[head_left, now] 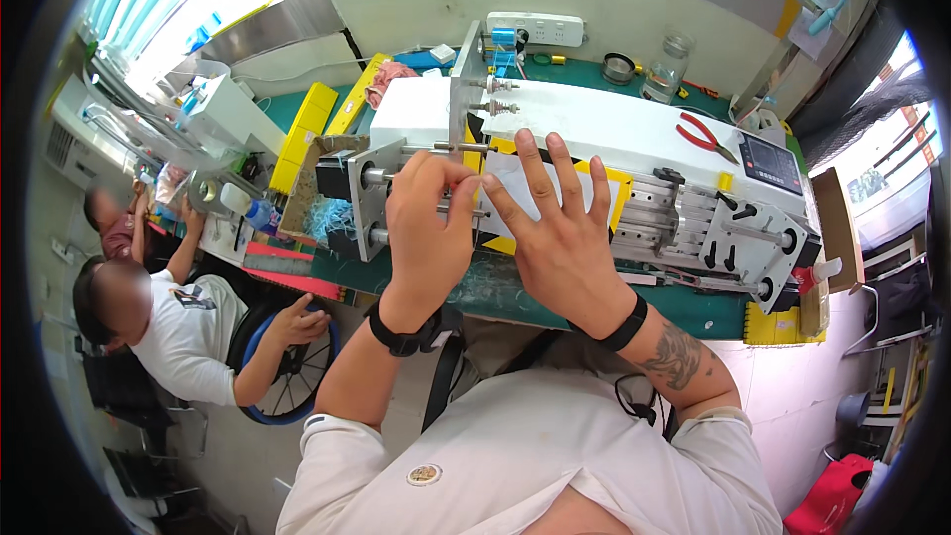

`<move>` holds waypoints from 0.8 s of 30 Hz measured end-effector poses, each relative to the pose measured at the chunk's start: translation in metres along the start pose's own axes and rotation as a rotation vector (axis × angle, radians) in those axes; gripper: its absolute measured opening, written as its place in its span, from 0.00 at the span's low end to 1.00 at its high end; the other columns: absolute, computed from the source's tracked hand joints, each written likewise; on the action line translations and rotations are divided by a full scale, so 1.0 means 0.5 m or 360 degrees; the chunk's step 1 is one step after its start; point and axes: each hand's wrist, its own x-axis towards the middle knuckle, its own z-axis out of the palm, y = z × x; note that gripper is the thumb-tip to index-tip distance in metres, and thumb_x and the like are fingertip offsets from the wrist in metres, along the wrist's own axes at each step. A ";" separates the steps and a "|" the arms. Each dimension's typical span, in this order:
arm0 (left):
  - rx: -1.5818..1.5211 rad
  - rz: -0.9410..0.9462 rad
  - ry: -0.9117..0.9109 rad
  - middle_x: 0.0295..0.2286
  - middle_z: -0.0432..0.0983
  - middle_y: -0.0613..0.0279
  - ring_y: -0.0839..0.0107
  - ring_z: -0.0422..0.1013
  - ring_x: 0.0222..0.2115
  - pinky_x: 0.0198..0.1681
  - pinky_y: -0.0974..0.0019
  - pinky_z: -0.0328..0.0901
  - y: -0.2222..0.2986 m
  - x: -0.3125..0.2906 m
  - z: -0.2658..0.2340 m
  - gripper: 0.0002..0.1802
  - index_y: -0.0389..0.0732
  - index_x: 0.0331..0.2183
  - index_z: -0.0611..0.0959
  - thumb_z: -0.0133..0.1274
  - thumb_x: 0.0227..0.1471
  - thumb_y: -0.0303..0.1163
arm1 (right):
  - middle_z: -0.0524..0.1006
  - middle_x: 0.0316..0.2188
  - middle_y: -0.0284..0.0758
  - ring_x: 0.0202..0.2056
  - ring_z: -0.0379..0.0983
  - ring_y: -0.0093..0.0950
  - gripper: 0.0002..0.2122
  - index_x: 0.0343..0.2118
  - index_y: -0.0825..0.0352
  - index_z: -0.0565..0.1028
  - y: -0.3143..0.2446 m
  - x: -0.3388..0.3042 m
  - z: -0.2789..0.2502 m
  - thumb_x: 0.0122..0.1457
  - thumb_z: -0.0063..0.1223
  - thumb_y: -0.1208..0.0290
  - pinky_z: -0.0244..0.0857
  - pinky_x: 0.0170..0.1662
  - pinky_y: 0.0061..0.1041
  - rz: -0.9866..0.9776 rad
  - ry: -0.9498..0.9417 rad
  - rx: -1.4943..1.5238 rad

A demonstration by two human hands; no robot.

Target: Manually assembling small components using a winding machine, glue, and marking tools.

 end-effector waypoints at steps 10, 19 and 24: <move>0.0171 0.0033 0.0496 0.34 0.75 0.57 0.51 0.71 0.38 0.43 0.51 0.65 -0.041 -0.046 0.027 0.07 0.39 0.36 0.83 0.65 0.61 0.19 | 0.54 0.85 0.46 0.84 0.47 0.49 0.40 0.75 0.49 0.76 -0.008 0.001 -0.003 0.55 0.67 0.77 0.30 0.81 0.65 0.0066 -0.0033 0.0125; 0.0338 0.0228 0.0509 0.34 0.75 0.55 0.50 0.72 0.40 0.46 0.50 0.65 -0.045 -0.032 0.007 0.08 0.38 0.39 0.83 0.65 0.60 0.18 | 0.56 0.84 0.46 0.83 0.48 0.50 0.37 0.73 0.53 0.77 -0.012 0.000 -0.006 0.56 0.67 0.76 0.31 0.81 0.66 0.0060 -0.0040 0.0136; 0.0338 0.0074 0.0472 0.35 0.77 0.56 0.51 0.73 0.39 0.47 0.50 0.66 -0.050 -0.039 -0.016 0.06 0.39 0.39 0.85 0.65 0.61 0.19 | 0.56 0.84 0.46 0.83 0.49 0.50 0.37 0.73 0.54 0.78 -0.013 0.003 -0.003 0.56 0.67 0.76 0.32 0.81 0.66 0.0047 -0.0064 0.0144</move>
